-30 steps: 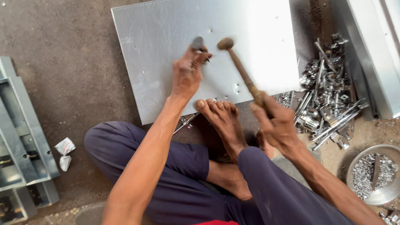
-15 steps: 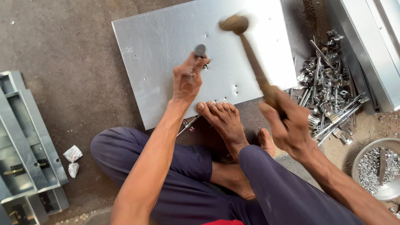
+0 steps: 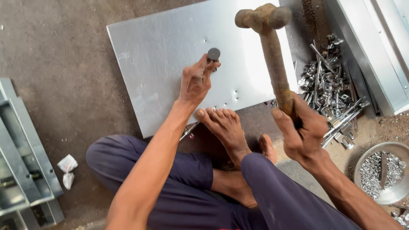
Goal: The person assembles a metal sliding latch onto a panel by aligning the hardware and using a hammer and a punch to secure the components while sitting on the floor.
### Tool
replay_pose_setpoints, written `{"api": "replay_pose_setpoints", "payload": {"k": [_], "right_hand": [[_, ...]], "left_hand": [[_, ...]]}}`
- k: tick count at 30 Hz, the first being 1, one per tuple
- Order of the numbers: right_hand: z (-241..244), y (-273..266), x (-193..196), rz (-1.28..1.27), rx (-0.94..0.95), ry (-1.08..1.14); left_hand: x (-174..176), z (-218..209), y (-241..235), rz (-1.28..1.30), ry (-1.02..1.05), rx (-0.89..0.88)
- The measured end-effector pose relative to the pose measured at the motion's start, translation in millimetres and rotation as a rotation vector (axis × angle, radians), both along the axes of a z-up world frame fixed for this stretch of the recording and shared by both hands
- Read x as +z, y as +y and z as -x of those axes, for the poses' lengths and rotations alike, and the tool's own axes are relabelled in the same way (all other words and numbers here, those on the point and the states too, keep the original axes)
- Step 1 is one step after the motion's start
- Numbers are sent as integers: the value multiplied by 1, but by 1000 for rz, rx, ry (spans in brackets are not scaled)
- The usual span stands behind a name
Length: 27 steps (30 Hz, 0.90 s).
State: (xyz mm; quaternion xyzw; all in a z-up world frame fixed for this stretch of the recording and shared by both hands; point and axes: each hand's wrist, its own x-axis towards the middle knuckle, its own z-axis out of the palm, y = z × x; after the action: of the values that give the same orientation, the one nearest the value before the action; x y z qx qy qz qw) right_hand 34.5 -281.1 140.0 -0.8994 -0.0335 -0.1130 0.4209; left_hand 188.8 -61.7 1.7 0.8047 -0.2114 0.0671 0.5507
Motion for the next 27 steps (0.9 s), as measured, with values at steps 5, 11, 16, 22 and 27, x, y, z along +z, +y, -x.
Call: {"api": "replay_pose_setpoints", "payload": {"k": [5, 11, 16, 22, 27], "right_hand": [[12, -20, -13, -246, 23, 142], [6, 3, -19, 37, 55, 246], [13, -1, -33, 12, 39, 39], [84, -48, -66, 165, 61, 272], [154, -107, -71, 471, 39, 393]], "left_hand": [[-2, -3, -2, -51, -5, 21], [-1, 2, -2, -36, 49, 25], [-10, 4, 0, -54, 29, 11], [23, 27, 18, 636, 278, 301], [55, 159, 65, -147, 499, 218]]}}
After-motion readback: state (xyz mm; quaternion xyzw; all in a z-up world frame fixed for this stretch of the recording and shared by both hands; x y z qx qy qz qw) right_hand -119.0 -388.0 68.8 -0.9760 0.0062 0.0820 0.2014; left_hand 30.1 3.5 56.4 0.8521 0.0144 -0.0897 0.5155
